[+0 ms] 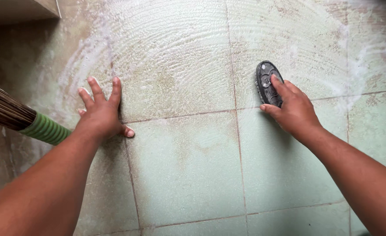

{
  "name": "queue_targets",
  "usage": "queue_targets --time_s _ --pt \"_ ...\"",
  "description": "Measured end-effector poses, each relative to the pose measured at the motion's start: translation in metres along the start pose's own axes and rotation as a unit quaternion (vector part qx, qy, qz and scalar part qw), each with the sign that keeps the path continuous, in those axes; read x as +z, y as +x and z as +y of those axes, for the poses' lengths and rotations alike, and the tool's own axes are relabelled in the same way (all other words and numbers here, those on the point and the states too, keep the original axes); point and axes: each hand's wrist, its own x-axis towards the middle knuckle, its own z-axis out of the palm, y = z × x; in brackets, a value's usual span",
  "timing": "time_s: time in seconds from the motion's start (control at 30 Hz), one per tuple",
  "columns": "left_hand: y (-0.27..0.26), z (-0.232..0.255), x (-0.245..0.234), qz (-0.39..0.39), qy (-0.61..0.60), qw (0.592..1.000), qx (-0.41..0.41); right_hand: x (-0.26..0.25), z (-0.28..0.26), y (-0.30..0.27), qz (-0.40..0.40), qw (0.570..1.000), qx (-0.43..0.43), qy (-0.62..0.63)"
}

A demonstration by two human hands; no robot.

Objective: The person scrubs the tiled floor with soapy water using a broom and a handheld scrub brush.

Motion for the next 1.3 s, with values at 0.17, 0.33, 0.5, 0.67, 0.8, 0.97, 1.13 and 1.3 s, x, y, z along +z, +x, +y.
queue_targets --time_s 0.17,0.33,0.5,0.67,0.8,0.97,1.13,1.3 --pt "-0.003 -0.004 -0.006 0.001 -0.019 1.0 0.011 0.007 0.002 0.007 -0.01 1.0 0.015 -0.022" --pt "-0.011 -0.01 -0.008 0.006 -0.051 0.998 0.04 -0.001 -0.002 0.013 -0.043 0.997 0.055 -0.018" --pt "-0.011 -0.011 -0.011 -0.016 -0.06 0.997 0.035 0.005 0.006 0.021 0.002 0.999 0.016 -0.039" --pt "-0.009 -0.016 -0.006 0.02 -0.051 0.998 0.038 0.003 0.008 0.022 -0.051 0.995 0.085 0.029" --pt "-0.003 -0.013 -0.007 0.045 -0.041 0.998 0.035 -0.006 0.013 0.025 -0.064 0.996 0.05 -0.022" --pt "-0.003 -0.006 -0.007 -0.018 -0.024 0.999 0.016 0.007 0.016 0.027 -0.037 0.998 0.047 -0.004" --pt "-0.002 -0.001 0.001 0.008 -0.032 0.999 0.011 -0.009 0.005 0.008 -0.051 0.997 0.051 0.005" --pt "-0.001 0.0 -0.002 -0.018 -0.008 1.0 -0.024 -0.013 -0.003 0.005 -0.03 0.999 0.014 0.015"
